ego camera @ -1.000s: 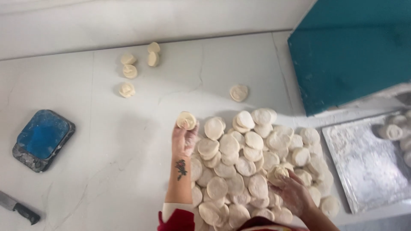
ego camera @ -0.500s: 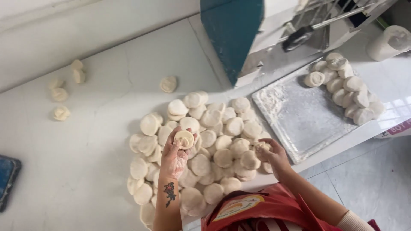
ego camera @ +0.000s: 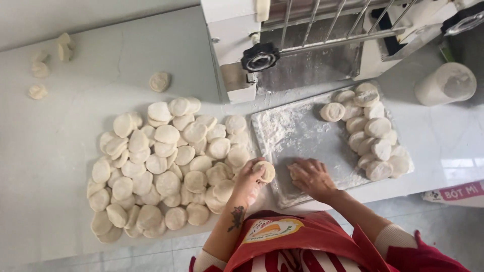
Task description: Flattening small dough balls by hand and arranging them on a surface in a kitchen prep area.
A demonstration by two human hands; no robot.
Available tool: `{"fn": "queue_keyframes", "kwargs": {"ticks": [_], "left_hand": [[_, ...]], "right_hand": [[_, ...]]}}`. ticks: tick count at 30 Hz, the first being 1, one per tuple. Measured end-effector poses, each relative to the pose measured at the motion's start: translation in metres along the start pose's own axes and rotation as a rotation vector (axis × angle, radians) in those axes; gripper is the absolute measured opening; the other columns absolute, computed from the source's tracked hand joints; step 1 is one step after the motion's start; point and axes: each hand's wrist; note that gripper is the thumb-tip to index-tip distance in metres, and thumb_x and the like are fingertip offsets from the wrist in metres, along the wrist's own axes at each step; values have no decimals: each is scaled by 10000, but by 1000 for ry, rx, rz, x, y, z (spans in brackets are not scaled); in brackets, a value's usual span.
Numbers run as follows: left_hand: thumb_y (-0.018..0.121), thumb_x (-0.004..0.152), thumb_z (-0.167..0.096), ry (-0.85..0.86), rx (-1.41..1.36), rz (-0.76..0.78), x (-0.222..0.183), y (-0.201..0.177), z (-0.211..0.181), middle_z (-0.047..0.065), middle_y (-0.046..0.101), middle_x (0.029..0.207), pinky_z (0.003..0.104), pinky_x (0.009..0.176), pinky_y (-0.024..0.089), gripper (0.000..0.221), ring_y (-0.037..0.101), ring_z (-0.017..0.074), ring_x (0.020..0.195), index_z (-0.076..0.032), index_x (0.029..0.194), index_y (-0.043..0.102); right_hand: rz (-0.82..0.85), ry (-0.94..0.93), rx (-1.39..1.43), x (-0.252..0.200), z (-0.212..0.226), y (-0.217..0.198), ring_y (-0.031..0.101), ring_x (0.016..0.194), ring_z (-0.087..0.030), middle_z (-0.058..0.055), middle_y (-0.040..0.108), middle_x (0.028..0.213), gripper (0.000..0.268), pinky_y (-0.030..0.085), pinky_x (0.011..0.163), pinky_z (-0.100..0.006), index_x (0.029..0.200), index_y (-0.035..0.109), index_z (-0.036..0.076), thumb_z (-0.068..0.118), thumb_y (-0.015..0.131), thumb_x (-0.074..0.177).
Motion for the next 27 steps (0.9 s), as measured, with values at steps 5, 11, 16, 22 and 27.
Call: {"fn": "queue_keyframes", "kwargs": {"ticks": [5, 11, 16, 22, 27], "left_hand": [[936, 669, -12, 111, 326, -44, 23, 33, 7, 164, 618, 1115, 402, 752, 672, 774, 688, 260, 960, -45, 1362, 594], [828, 531, -320, 393, 1186, -178, 89, 53, -12, 70, 631, 1130, 467, 914, 526, 733, 679, 314, 1093, -233, 1237, 653], [757, 646, -203, 623, 1386, -112, 123, 64, 9, 108, 566, 1136, 482, 873, 544, 636, 666, 350, 1061, -190, 1260, 593], [650, 815, -312, 635, 1811, 264, 66, 106, 2, 203, 551, 1172, 569, 925, 426, 401, 546, 427, 1146, -101, 1155, 622], [568, 910, -297, 816, 1992, 218, 64, 115, 15, 149, 475, 1232, 500, 911, 328, 177, 447, 357, 1126, -127, 951, 596]], "right_hand": [[-151, -320, 41, 47, -31, 32, 659, 898, -292, -85, 605, 1040, 478, 588, 671, -400, 1251, 645, 185, 399, 754, 838], [92, 229, 493, 146, -38, 41, 727, 901, -360, -138, 551, 1208, 320, 627, 752, -478, 1289, 575, 239, 256, 683, 988], [72, 171, 393, 147, -47, 25, 741, 925, -372, -92, 543, 1189, 398, 658, 743, -492, 1307, 558, 271, 268, 721, 943], [51, 132, 159, 65, -82, 11, 730, 1025, -347, -47, 660, 1129, 371, 621, 827, -492, 1159, 671, 290, 412, 757, 819], [-86, 137, 159, 17, -84, 10, 635, 1229, -298, -16, 677, 1214, 305, 522, 986, -472, 1039, 690, 232, 286, 702, 739]]}}
Point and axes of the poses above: each hand's wrist, its own x-axis towards the middle knuckle, its own y-axis out of the palm, z = x × y
